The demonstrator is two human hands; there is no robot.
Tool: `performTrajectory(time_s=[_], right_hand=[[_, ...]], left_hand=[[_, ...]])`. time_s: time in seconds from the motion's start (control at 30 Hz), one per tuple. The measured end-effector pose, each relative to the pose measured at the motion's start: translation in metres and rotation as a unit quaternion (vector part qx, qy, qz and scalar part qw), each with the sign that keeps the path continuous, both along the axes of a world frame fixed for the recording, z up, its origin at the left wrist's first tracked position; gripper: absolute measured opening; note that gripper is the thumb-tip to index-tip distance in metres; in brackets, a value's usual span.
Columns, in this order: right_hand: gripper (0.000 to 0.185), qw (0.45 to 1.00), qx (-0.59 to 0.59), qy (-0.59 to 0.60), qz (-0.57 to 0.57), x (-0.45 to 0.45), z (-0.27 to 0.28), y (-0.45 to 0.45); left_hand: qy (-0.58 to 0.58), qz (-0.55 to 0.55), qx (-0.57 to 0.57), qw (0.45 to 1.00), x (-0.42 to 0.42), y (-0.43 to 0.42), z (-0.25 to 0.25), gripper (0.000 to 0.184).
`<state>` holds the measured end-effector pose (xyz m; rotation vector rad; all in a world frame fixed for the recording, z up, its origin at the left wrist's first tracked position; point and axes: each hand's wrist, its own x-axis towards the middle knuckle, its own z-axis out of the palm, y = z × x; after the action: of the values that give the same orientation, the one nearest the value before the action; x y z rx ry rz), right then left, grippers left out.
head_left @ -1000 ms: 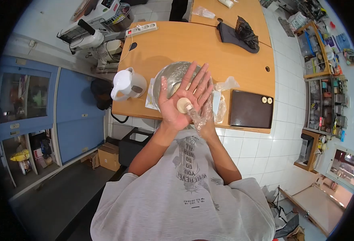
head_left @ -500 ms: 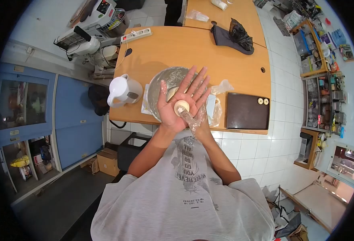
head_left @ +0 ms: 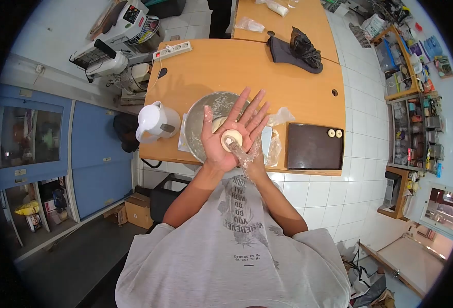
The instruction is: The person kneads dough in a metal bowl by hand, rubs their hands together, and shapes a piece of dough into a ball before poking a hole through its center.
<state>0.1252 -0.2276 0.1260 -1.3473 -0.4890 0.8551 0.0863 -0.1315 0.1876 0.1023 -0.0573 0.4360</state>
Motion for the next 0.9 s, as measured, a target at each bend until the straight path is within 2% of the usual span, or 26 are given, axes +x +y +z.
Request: performTrajectory(time_s=[0.07, 0.17, 0.3, 0.37, 0.4, 0.47, 0.5, 0.6, 0.7, 0.9], right_hand=[[0.085, 0.998, 0.011, 0.059, 0.002, 0.001, 0.007, -0.001], [0.086, 0.999, 0.009, 0.043, 0.011, 0.005, 0.004, -0.003], [0.095, 0.999, 0.024, 0.027, 0.023, 0.018, 0.018, -0.004], [0.099, 0.992, 0.103, 0.043, -0.059, 0.027, 0.04, -0.003], [0.099, 0.992, 0.102, 0.043, -0.056, 0.036, 0.038, -0.006], [0.108, 0.986, 0.108, -0.124, 0.001, 0.056, 0.036, -0.013], [0.115, 0.987, 0.07, -0.146, 0.009, 0.057, 0.038, -0.018], [0.124, 0.986, 0.012, -0.159, 0.044, 0.061, 0.04, -0.021], [0.125, 0.982, -0.026, -0.175, 0.073, 0.061, 0.046, -0.02], [0.135, 0.978, -0.023, -0.18, 0.1, 0.061, 0.04, -0.018]], left_hand=[[-0.004, -0.003, -0.008, 1.0, 0.002, -0.001, -0.001, 0.097], [0.004, -0.004, 0.013, 1.0, 0.005, -0.001, -0.001, 0.097], [0.002, -0.018, -0.03, 0.999, 0.008, 0.0, 0.002, 0.093], [0.004, -0.023, -0.045, 0.999, 0.008, 0.001, 0.001, 0.091], [0.011, -0.022, -0.051, 0.998, 0.008, 0.002, 0.0, 0.09], [0.019, -0.021, -0.058, 0.998, 0.008, 0.002, -0.001, 0.089], [0.023, -0.028, -0.059, 0.998, 0.008, 0.001, 0.0, 0.09], [0.033, -0.045, -0.054, 0.997, 0.007, -0.002, -0.005, 0.092], [0.051, -0.053, -0.044, 0.996, 0.007, -0.005, -0.007, 0.094], [0.044, -0.052, -0.037, 0.997, 0.004, -0.006, -0.007, 0.097]])
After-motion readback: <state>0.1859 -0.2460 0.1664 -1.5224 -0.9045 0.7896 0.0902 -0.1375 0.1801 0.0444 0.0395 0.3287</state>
